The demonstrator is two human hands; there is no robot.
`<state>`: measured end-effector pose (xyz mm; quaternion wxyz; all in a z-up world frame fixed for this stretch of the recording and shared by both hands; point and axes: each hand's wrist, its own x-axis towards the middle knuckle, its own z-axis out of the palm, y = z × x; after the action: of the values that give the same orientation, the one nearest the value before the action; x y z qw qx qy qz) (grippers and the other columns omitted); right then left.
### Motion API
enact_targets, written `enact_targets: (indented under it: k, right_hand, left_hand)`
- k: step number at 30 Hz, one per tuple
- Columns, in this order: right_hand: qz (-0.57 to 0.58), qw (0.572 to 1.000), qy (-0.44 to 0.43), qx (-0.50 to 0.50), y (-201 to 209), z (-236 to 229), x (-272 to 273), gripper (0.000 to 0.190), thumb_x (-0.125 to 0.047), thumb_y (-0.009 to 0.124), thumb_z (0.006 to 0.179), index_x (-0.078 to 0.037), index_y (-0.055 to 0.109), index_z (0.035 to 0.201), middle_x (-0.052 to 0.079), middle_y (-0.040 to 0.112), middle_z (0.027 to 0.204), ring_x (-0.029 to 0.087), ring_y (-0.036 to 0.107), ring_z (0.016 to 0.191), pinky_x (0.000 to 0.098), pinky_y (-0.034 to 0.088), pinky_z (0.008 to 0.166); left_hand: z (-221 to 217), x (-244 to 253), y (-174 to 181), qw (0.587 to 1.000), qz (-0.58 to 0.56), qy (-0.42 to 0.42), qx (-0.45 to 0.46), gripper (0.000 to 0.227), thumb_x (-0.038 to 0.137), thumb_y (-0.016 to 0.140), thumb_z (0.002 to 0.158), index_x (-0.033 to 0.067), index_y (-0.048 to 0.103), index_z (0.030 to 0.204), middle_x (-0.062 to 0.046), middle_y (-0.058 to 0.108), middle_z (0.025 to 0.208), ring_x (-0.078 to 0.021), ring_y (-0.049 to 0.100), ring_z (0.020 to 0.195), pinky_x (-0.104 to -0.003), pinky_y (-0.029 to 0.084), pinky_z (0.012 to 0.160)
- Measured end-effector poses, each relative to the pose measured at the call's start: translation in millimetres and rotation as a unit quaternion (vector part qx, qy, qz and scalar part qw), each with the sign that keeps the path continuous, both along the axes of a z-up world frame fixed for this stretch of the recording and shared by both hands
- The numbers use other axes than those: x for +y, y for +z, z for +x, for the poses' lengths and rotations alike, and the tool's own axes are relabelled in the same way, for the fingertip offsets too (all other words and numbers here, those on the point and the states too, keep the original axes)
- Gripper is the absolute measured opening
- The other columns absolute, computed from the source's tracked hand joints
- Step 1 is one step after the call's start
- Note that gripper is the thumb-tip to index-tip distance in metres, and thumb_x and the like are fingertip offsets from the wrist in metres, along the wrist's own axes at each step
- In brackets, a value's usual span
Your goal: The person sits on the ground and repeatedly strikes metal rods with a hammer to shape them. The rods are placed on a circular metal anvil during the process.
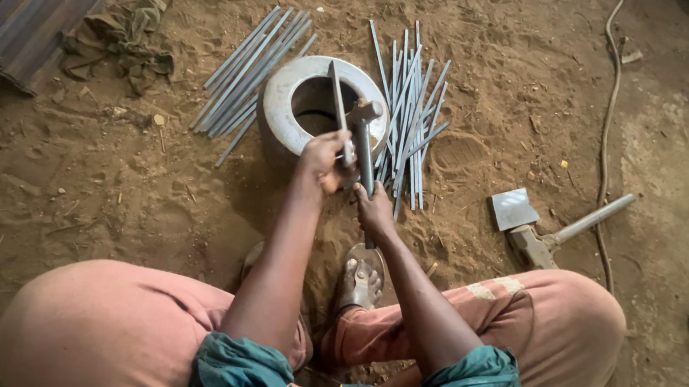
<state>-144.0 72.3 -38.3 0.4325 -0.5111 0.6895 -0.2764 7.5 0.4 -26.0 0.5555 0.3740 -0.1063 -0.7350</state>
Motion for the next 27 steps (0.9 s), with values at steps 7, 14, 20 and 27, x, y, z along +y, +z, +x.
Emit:
enact_targets:
  k: [7, 14, 20, 27]
  right_hand:
    - [0.034, 0.999, 0.003, -0.031, -5, -4, -4, 0.032, -0.038, 0.064, 0.099, -0.008, 0.054, 0.108, 0.005, 0.057, 0.065, 0.015, 0.056, 0.049, 0.0344, 0.045, 0.043]
    - [0.107, 0.947, 0.008, -0.302, 33, -3, -11, 0.024, -0.025, 0.069, 0.098, -0.005, 0.055, 0.102, 0.001, 0.057, 0.07, 0.011, 0.053, 0.052, 0.0291, 0.043, 0.044]
    - [-0.145, 0.969, 0.063, -0.188, 91, 1, -25, 0.02, -0.019, 0.065, 0.098, -0.007, 0.057, 0.112, 0.002, 0.064, 0.076, 0.01, 0.059, 0.057, 0.0282, 0.049, 0.049]
    - [-0.309, 0.947, 0.046, -0.074, 75, 4, -34, 0.018, -0.012, 0.067, 0.103, -0.002, 0.054, 0.11, 0.006, 0.057, 0.077, 0.012, 0.054, 0.064, 0.0313, 0.044, 0.053]
  left_hand:
    - [8, 14, -72, 0.934, 0.083, 0.185, -0.293, 0.029, 0.013, 0.086, 0.084, -0.0034, 0.063, 0.084, -0.008, 0.065, 0.062, -0.0151, 0.056, 0.045, -0.031, 0.04, 0.038]
    - [-1, 21, -109, 0.907, 0.12, 0.117, -0.386, 0.05, 0.042, 0.075, 0.094, 0.0012, 0.062, 0.068, -0.006, 0.061, 0.052, -0.0157, 0.054, 0.039, -0.033, 0.039, 0.039]
    - [1, 9, -103, 0.939, 0.105, 0.106, -0.311, 0.055, 0.045, 0.065, 0.1, 0.0023, 0.062, 0.066, -0.005, 0.054, 0.051, -0.0171, 0.049, 0.037, -0.034, 0.038, 0.037]
    - [5, 15, -75, 0.913, 0.176, 0.066, -0.363, 0.055, 0.046, 0.067, 0.097, 0.0027, 0.065, 0.062, -0.002, 0.054, 0.047, -0.0158, 0.052, 0.037, -0.032, 0.04, 0.037]
